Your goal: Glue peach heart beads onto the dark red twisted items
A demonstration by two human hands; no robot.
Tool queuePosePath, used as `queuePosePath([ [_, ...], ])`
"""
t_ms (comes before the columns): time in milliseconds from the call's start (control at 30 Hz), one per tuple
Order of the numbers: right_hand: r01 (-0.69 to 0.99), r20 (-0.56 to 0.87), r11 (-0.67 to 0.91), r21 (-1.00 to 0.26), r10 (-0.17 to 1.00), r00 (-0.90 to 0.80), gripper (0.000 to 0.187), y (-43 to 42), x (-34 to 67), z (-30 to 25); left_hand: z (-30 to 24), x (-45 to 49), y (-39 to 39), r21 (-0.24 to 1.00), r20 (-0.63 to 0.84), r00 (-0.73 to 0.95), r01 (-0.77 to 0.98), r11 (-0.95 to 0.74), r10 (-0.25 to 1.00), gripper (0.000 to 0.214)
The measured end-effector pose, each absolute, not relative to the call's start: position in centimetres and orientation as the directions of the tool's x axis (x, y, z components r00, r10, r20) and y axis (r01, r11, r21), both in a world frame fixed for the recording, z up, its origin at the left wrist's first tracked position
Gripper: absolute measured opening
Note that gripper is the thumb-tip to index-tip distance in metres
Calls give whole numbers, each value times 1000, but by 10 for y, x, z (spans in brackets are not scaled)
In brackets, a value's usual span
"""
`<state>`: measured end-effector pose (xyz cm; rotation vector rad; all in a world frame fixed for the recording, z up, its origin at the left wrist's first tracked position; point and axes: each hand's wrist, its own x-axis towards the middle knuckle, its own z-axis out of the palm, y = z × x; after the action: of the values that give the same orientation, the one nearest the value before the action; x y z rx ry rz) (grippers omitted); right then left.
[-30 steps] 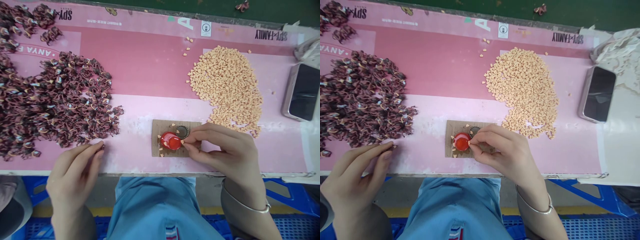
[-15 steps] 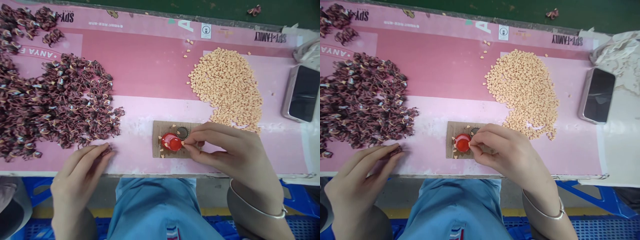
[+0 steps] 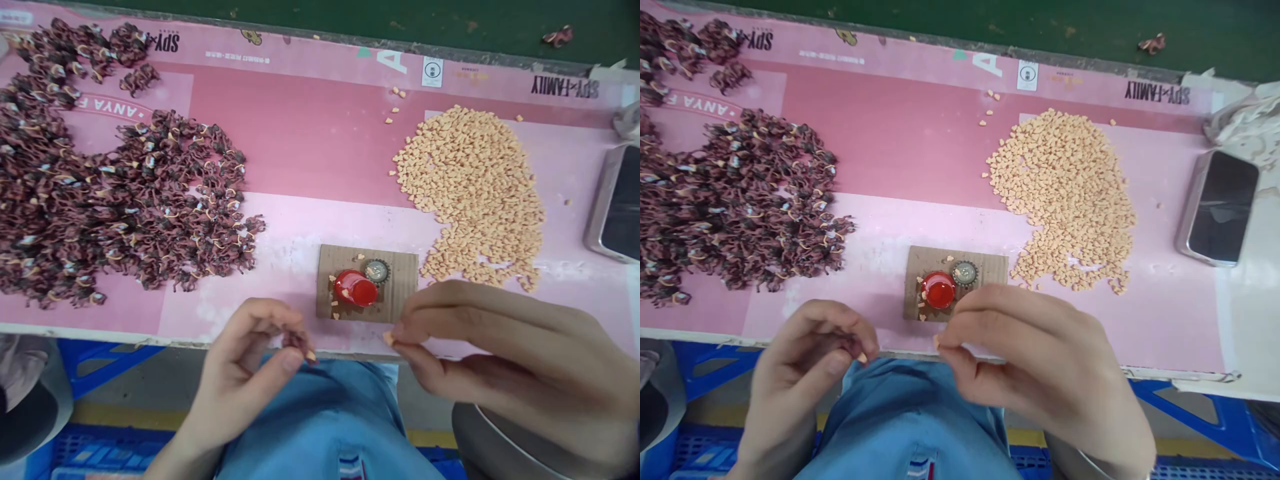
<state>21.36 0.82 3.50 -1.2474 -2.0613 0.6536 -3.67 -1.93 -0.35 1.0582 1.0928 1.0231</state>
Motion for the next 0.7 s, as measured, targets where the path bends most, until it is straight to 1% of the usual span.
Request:
queuePosePath([
  [33,559,272,433,-707,897,-350,14,6,213,36,-3,-29,-18,933,-232,239,-219,285,943,22],
  [100,509,234,447,-736,872,-429,16,6,214,40,-4,-17,-16,786,-330,395,-387,482,857,29],
  [167,473,165,448,-759,835,-525,21,10,219,47,-7,-10,-16,619,-408,524,-443,648,748,37],
  [200,462,134,443,-769,817,-560,24,12,221,50,-8,-7,-16,551,-437,562,-449,703,702,42],
  [233,451,115,439,-777,804,-584,26,13,222,52,-10,-6,-17,501,-458,586,-451,739,668,45],
  [300,454,126,432,-779,817,-562,24,13,219,52,-13,-5,-19,454,-465,601,-468,758,650,49],
  [367,474,183,423,-772,863,-472,21,7,211,47,-16,-5,-21,459,-440,590,-499,735,676,49],
  [467,490,276,394,-778,914,-298,20,-5,200,34,-18,-7,-23,514,-373,553,-545,662,745,42],
  [533,464,286,385,-798,919,-271,17,-9,198,28,-16,-9,-23,574,-339,524,-543,613,782,37],
  [633,447,282,393,-804,913,-294,13,-9,206,25,-10,-15,-22,711,-337,489,-428,558,804,38],
  [700,449,298,409,-794,906,-300,14,-7,213,26,-6,-19,-20,841,-322,407,-291,456,854,34],
])
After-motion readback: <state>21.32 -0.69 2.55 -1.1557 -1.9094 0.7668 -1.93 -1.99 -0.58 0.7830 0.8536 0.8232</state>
